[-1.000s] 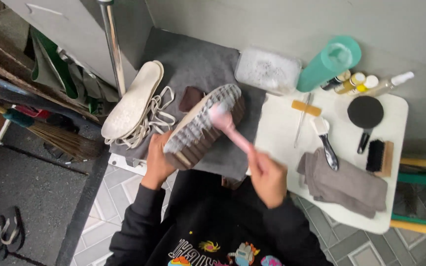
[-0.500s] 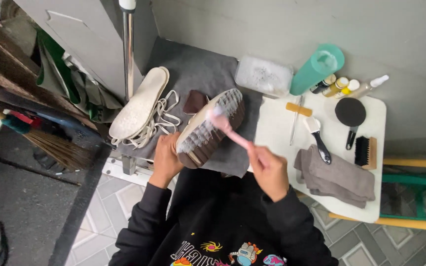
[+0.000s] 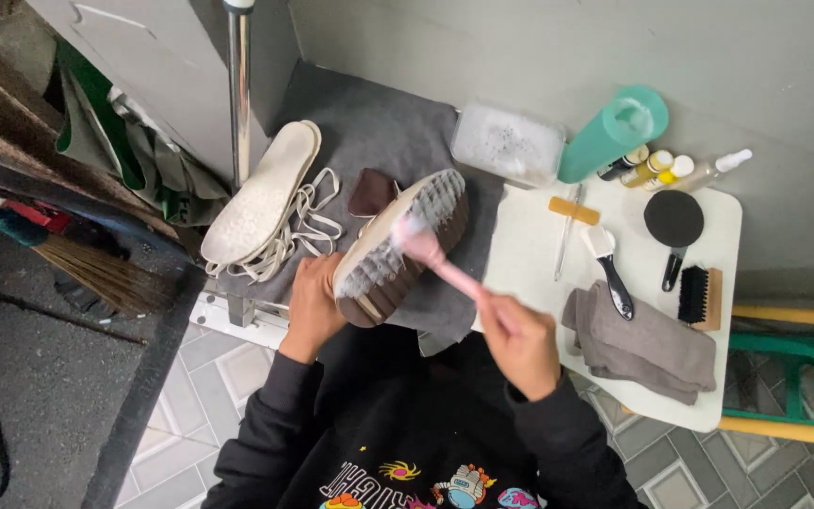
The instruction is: The person scrubs a beige sneaker with a pink toothbrush, focusing on the upper, sole, and heel areas. They rotate the shoe to access different sides and continue scrubbing the textured sole and heel counter.
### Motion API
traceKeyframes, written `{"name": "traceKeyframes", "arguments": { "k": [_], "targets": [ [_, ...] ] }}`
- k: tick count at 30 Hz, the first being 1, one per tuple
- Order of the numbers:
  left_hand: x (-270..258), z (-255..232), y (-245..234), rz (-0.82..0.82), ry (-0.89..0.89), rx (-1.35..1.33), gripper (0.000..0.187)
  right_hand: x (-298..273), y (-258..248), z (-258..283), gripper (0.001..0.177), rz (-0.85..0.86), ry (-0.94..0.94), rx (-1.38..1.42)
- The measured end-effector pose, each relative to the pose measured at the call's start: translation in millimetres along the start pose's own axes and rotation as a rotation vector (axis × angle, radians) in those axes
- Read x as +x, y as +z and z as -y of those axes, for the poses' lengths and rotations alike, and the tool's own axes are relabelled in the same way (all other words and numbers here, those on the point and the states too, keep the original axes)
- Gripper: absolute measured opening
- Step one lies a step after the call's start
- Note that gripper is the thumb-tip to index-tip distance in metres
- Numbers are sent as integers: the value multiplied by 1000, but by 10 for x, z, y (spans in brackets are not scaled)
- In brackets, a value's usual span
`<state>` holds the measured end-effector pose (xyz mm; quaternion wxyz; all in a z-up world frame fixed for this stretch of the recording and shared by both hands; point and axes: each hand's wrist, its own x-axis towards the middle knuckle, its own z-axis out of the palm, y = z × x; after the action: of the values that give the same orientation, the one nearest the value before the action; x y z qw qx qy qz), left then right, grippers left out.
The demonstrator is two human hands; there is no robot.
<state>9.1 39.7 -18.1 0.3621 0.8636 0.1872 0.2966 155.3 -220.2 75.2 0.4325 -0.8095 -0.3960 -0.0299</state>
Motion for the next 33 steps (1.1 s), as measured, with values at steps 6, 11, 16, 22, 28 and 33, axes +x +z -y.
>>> {"name": "traceKeyframes", "arguments": {
  "k": [6,11,16,22,28,33],
  "targets": [
    [32,-8,-15,14,-36,-77,30,-63,8,111,7,51,14,146],
    [81,-195,-84,6,-36,-61,29,-92,46,-69,6,15,13,150],
    [45,-69,-41,13,-36,-41,29,4,116,-166,9,-34,-20,12],
    [41,2,-19,23,-39,-34,30,48,125,-46,10,19,6,89],
    [74,-64,-57,10,-30,-38,27,-14,162,-144,13,21,9,80],
    [98,-128,-97,8,-7,-29,29,273,85,-159,7,-87,-19,55]
  ]
}}
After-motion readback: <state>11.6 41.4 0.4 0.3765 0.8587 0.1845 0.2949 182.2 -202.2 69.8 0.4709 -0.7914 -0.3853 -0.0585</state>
